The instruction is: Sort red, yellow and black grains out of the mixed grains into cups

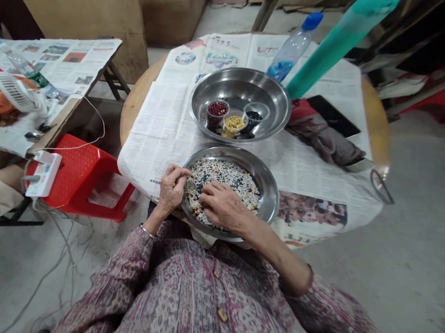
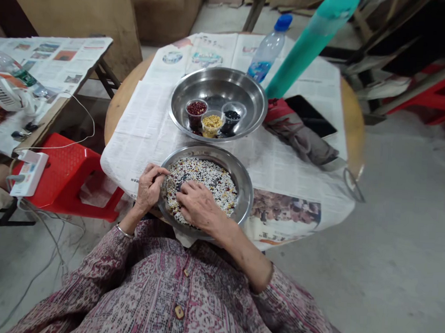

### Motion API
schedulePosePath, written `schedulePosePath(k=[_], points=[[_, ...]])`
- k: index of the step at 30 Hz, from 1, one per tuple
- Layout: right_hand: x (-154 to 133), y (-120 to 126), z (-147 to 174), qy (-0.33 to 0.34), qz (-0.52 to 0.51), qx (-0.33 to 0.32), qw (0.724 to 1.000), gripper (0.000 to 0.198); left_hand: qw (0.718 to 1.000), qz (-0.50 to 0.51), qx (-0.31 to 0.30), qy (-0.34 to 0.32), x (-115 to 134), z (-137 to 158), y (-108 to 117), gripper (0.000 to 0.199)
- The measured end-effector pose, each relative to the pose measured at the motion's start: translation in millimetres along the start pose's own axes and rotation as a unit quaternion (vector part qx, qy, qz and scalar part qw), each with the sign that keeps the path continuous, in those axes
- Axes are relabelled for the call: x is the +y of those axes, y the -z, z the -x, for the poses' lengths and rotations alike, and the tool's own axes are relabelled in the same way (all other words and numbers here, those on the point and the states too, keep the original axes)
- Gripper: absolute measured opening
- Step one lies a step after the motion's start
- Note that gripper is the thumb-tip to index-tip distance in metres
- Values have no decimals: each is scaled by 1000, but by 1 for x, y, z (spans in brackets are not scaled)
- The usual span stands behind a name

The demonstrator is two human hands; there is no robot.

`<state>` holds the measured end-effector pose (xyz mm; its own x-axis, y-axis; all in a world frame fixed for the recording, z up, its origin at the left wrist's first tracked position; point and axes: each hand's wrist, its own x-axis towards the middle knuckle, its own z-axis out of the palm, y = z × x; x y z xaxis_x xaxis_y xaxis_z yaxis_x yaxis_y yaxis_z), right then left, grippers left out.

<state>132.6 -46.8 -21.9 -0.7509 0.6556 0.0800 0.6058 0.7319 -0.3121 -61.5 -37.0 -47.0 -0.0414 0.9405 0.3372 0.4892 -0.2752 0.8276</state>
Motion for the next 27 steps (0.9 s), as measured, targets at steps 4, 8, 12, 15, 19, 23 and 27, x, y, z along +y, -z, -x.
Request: schedulePosePath(k=[4,8,12,15,19,23,27], points=[[16,8,16,-78,39,34,996,15,1000,10,3,-1,-1,0,0,25],[26,21,30,-117,26,65,991,15,1000,9,3,-4,-1,0,0,26],[21,31,49,-86,-26,-9,996,17,1000,3,3,0,0,0,0,25],[12,30,59,-90,-39,-84,992,21,1000,5,4,-1,1,-1,0,25],[2,23,57,-100,-63,-118,986,20,1000,15,7,-11,0,-1,0,24],[2,16,42,-104,-49,-33,993,22,1000,9,9,-6,-2,-1,-2,25],[7,12,30,-144,5,71,987,25,1000,6,7,-8,-1,-1,-1,25]])
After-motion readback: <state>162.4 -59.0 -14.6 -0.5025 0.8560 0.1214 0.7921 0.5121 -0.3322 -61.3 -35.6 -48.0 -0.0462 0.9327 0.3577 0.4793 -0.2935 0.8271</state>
